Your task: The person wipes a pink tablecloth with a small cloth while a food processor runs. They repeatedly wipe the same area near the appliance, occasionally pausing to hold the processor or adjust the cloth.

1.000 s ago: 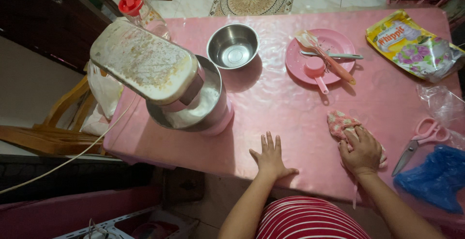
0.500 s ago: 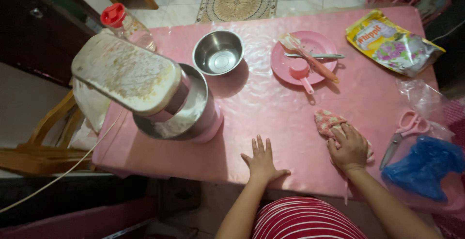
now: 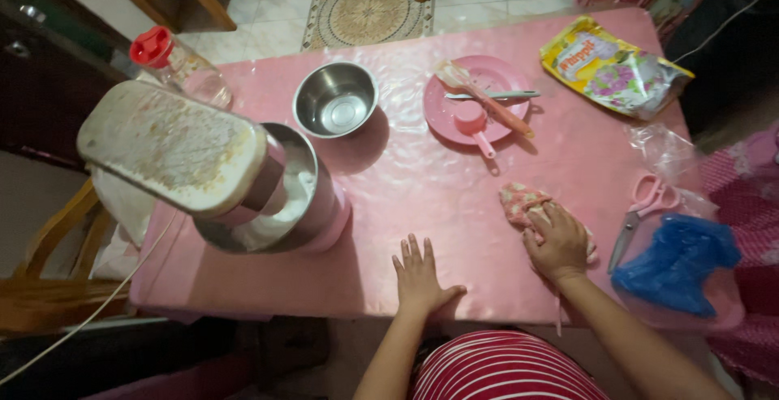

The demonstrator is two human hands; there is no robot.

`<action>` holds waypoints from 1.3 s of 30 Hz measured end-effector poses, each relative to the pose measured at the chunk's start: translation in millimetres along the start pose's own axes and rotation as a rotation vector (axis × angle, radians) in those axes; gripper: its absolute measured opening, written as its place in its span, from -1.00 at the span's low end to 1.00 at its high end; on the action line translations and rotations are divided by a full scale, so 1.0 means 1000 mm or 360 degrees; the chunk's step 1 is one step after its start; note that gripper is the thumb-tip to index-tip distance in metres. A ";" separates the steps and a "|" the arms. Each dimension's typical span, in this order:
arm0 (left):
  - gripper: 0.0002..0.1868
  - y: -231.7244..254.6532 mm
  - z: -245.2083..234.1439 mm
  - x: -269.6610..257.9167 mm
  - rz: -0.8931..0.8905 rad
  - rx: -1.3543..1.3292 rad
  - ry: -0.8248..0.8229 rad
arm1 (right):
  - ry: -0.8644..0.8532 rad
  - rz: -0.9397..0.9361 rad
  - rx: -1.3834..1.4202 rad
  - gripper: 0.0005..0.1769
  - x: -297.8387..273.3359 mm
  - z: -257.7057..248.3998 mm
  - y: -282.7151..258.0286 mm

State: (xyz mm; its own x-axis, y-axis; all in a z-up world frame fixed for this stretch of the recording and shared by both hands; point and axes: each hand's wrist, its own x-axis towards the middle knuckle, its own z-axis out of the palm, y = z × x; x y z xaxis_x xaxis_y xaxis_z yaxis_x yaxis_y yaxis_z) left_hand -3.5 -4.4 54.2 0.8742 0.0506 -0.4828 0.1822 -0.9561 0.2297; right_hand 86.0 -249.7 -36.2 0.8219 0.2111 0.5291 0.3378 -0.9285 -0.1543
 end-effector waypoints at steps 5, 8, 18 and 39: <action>0.24 -0.004 0.018 0.011 -0.0001 0.0084 0.0052 | -0.0057 0.0011 0.0037 -0.67 0.003 -0.006 -0.003; 0.27 -0.007 0.027 0.018 -0.0027 0.0161 0.0026 | -0.0052 -0.0007 0.0109 -0.63 0.005 -0.010 -0.003; 0.29 -0.010 0.032 0.021 -0.0014 0.0167 0.0028 | -0.0397 0.0120 0.0135 -0.53 0.005 -0.012 -0.001; 0.03 -0.032 0.069 0.027 0.0214 -0.0042 0.0440 | -0.0410 0.0215 0.0142 -0.51 -0.014 -0.047 -0.014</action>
State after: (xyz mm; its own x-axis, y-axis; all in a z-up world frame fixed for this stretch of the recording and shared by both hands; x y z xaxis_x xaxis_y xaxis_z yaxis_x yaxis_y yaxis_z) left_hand -16.8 7.1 -24.8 0.9799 0.0044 -0.1992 0.0651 -0.9519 0.2993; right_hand 48.1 -253.6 -2.2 0.9476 0.1686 0.2712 0.2470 -0.9254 -0.2876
